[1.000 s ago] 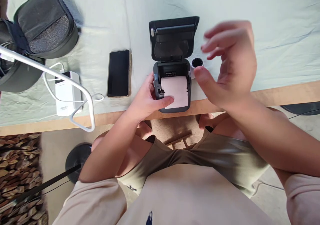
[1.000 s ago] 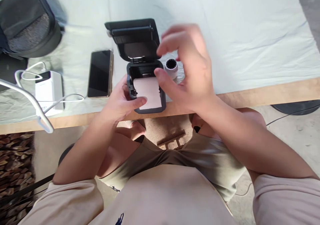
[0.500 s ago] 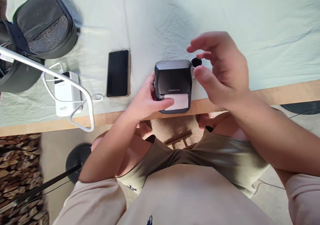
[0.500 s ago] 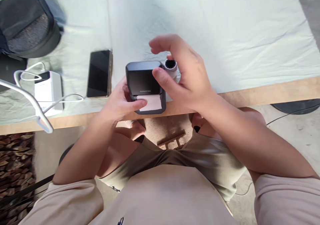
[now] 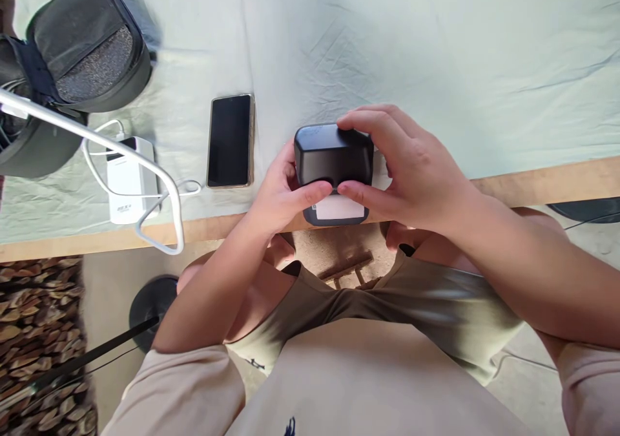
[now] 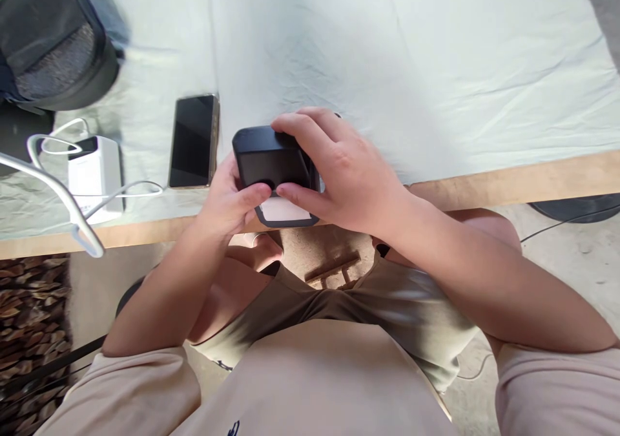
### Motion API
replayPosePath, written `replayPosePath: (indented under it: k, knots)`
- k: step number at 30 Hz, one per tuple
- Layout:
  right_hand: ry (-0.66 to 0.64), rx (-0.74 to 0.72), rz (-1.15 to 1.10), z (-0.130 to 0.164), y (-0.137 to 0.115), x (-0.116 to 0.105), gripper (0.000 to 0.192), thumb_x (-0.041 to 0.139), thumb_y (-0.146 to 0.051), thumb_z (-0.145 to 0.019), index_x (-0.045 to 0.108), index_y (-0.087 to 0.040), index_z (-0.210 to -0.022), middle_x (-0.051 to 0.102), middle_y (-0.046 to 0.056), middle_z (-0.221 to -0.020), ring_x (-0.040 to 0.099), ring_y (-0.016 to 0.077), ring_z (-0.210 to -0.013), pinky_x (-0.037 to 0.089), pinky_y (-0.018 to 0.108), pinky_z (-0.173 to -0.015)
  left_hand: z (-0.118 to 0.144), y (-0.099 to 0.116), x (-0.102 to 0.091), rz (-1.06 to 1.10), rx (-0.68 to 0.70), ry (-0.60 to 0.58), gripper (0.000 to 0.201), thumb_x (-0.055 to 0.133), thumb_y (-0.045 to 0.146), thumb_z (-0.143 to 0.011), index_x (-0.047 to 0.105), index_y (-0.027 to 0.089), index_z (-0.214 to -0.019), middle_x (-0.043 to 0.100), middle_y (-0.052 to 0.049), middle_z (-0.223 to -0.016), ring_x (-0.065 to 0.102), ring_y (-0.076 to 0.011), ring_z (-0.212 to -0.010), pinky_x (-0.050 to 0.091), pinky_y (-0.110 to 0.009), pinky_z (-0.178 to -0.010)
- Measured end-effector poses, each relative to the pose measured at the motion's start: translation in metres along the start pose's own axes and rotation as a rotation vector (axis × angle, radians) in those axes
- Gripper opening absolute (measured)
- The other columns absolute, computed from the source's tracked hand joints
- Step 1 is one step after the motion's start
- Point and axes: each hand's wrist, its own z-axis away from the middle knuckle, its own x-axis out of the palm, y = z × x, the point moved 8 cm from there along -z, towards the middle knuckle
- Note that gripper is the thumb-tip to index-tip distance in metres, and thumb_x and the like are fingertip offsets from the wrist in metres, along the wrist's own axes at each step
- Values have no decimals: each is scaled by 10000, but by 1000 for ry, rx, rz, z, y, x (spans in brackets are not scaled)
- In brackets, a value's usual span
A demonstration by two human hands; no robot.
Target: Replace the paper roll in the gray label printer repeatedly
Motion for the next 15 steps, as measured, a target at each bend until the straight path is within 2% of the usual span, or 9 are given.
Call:
replayPosePath:
  k: [5,11,13,15]
  knots:
    - [38,-67,2,1,0,-2,541,706,-405,-997,582,-253,-1502,674,148,-1508,700,351,-1350,681,514,-1009,0,5,1,-31,23,-18,691,980,444,-755,727,252,-1368,760,-70,-1269,714,-273,-1128,608,-334,-934]
    - [56,-68,12,-1,4,-4,555,742,-485,-975,606,-301,-1480,678,116,-1530,690,343,-1390,676,500,-1054,4,8,4,-23,50,-2,662,972,494,-789,720,273,-1359,734,-53,-1218,710,-255,-1084,590,-328,-888]
    - [78,-90,29,0,5,-6,549,756,-484,-973,617,-309,-1475,677,110,-1546,695,337,-1398,674,493,-1081,3,7,6,52,0,1,624,920,588,-835,723,269,-1334,717,-50,-1111,715,-237,-998,586,-329,-821]
    - [83,-84,37,1,7,-7,519,739,-446,-988,619,-323,-1477,678,95,-1568,705,335,-1404,679,499,-1090,2,3,8,158,-78,1,510,834,620,-884,743,257,-1229,665,-26,-914,669,-194,-796,550,-311,-683]
